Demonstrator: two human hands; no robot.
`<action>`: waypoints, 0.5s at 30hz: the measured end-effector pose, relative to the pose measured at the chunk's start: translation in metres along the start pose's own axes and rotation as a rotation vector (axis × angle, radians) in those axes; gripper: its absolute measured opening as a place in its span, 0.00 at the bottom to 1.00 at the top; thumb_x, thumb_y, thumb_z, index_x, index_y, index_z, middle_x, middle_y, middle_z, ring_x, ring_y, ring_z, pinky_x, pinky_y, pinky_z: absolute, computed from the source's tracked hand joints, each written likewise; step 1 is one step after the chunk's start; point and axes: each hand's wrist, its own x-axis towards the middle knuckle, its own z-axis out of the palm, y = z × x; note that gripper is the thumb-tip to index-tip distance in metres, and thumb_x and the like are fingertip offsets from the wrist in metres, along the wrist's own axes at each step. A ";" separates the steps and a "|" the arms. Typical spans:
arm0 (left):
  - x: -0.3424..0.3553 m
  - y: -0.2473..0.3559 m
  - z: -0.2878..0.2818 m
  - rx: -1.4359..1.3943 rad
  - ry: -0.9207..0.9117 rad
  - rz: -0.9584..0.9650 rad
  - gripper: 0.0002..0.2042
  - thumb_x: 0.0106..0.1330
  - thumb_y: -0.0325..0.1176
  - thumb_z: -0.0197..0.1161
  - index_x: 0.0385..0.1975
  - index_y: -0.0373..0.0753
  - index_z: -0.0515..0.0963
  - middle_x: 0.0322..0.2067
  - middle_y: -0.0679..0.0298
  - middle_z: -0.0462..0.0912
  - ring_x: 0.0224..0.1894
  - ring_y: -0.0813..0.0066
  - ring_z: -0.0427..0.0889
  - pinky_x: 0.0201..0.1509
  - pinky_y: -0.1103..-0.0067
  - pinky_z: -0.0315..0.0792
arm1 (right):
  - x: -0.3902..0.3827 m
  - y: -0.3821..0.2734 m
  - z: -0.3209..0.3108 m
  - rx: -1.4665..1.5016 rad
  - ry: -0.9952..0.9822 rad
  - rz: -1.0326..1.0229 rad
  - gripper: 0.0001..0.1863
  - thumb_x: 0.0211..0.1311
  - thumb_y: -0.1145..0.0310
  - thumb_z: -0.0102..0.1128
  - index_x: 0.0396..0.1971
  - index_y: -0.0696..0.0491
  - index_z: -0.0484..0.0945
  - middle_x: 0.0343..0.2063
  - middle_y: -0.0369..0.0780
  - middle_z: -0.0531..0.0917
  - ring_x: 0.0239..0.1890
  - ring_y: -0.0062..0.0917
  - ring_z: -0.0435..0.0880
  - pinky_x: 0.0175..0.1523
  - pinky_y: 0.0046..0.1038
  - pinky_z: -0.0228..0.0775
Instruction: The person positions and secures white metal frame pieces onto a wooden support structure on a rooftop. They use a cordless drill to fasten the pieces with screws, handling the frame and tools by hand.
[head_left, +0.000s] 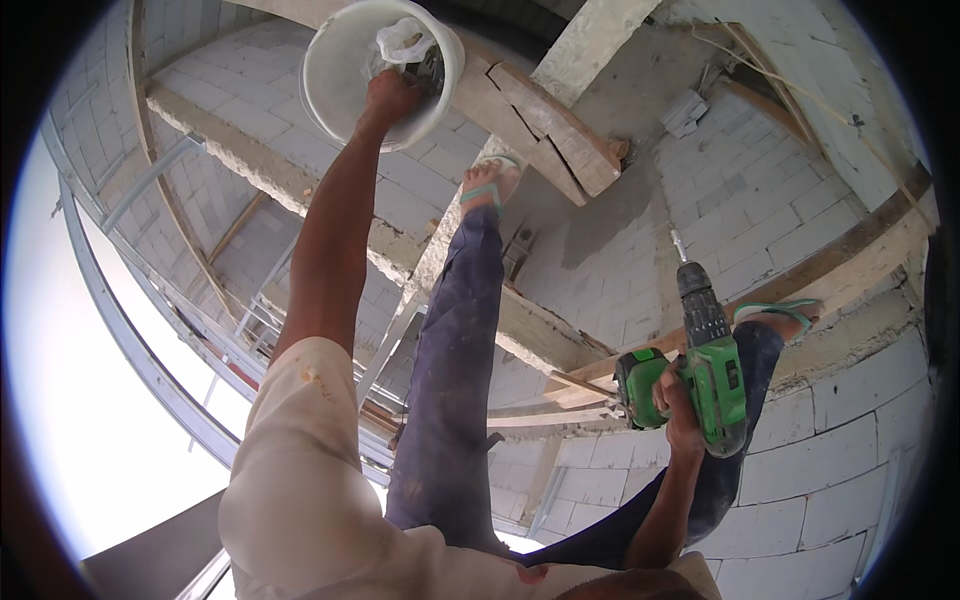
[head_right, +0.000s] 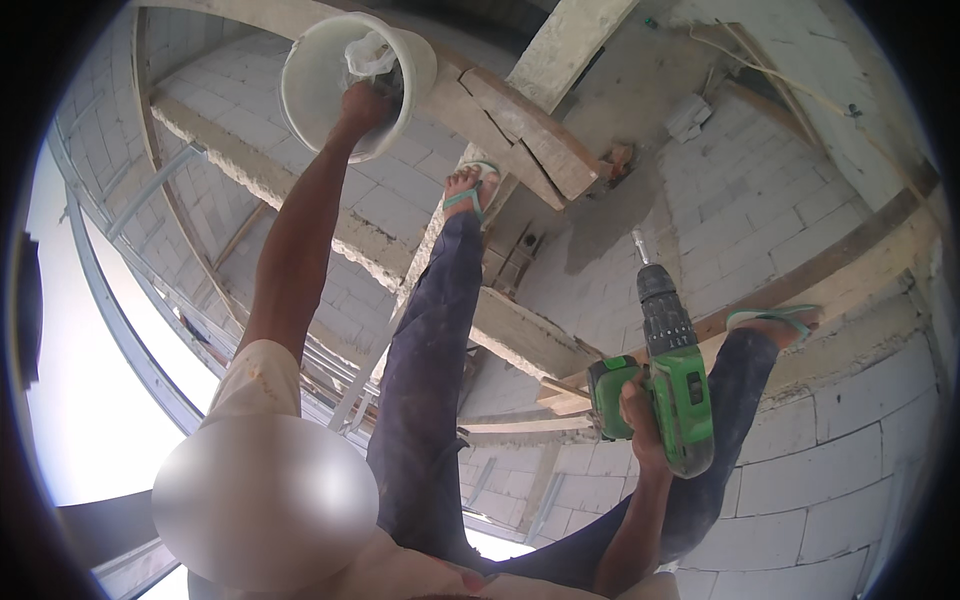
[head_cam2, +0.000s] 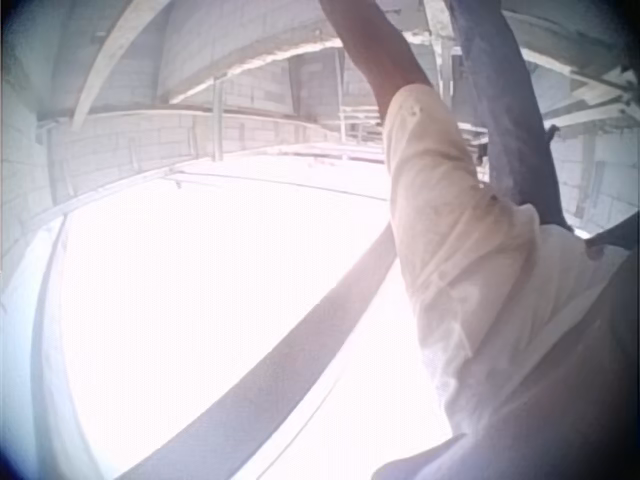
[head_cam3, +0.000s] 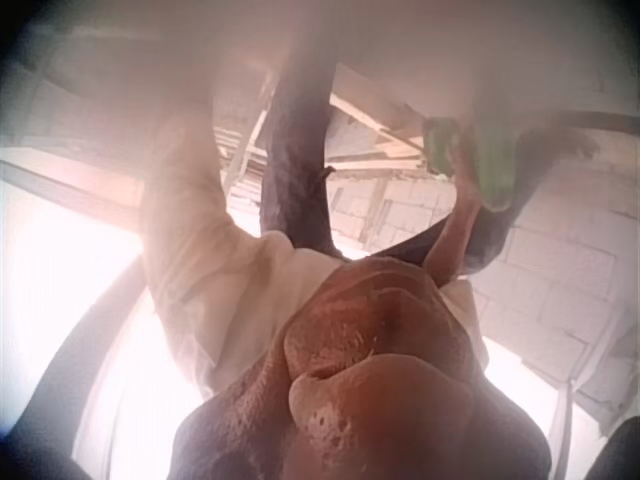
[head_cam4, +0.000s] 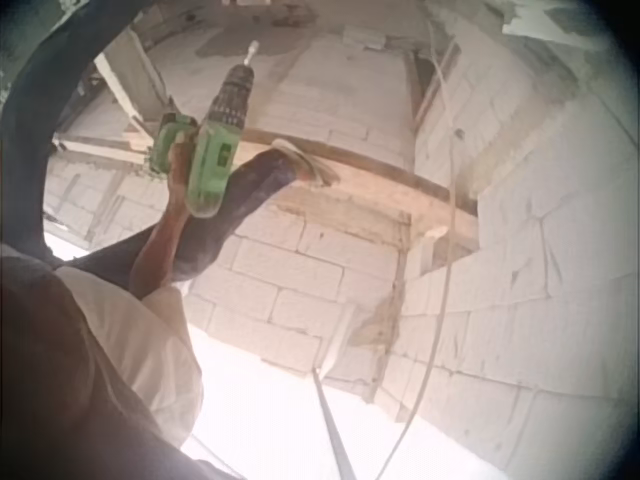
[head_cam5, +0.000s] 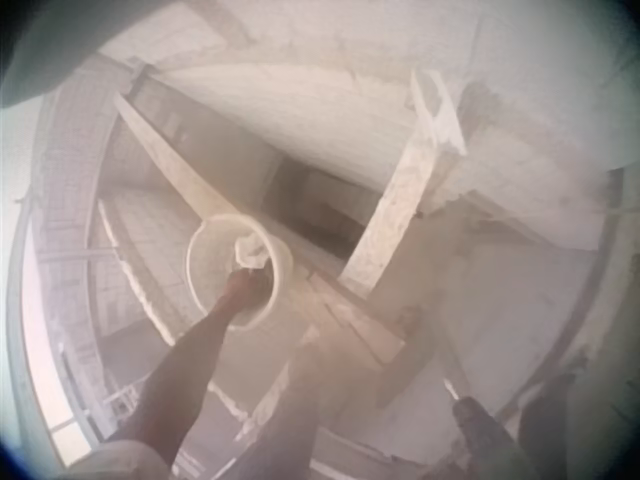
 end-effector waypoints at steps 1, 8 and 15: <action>-0.008 -0.003 -0.004 -0.047 0.021 -0.011 0.19 0.60 0.42 0.72 0.45 0.35 0.89 0.36 0.47 0.90 0.39 0.56 0.90 0.46 0.67 0.81 | 0.002 -0.001 0.000 -0.004 -0.017 -0.016 0.14 0.68 0.74 0.63 0.50 0.57 0.73 0.26 0.32 0.72 0.21 0.16 0.65 0.27 0.23 0.58; -0.053 0.009 -0.044 -1.247 -0.180 -0.273 0.10 0.67 0.33 0.69 0.42 0.35 0.82 0.28 0.74 0.74 0.26 0.84 0.69 0.34 0.78 0.68 | 0.001 0.003 0.000 0.090 0.013 -0.100 0.15 0.68 0.79 0.65 0.53 0.60 0.76 0.24 0.32 0.74 0.22 0.13 0.68 0.27 0.22 0.60; -0.049 0.009 -0.053 -1.646 -0.232 -0.324 0.05 0.67 0.29 0.64 0.39 0.36 0.78 0.31 0.70 0.72 0.27 0.83 0.65 0.35 0.78 0.64 | -0.002 -0.003 0.005 0.100 0.022 -0.124 0.23 0.67 0.79 0.65 0.61 0.60 0.74 0.27 0.32 0.76 0.23 0.14 0.70 0.28 0.23 0.62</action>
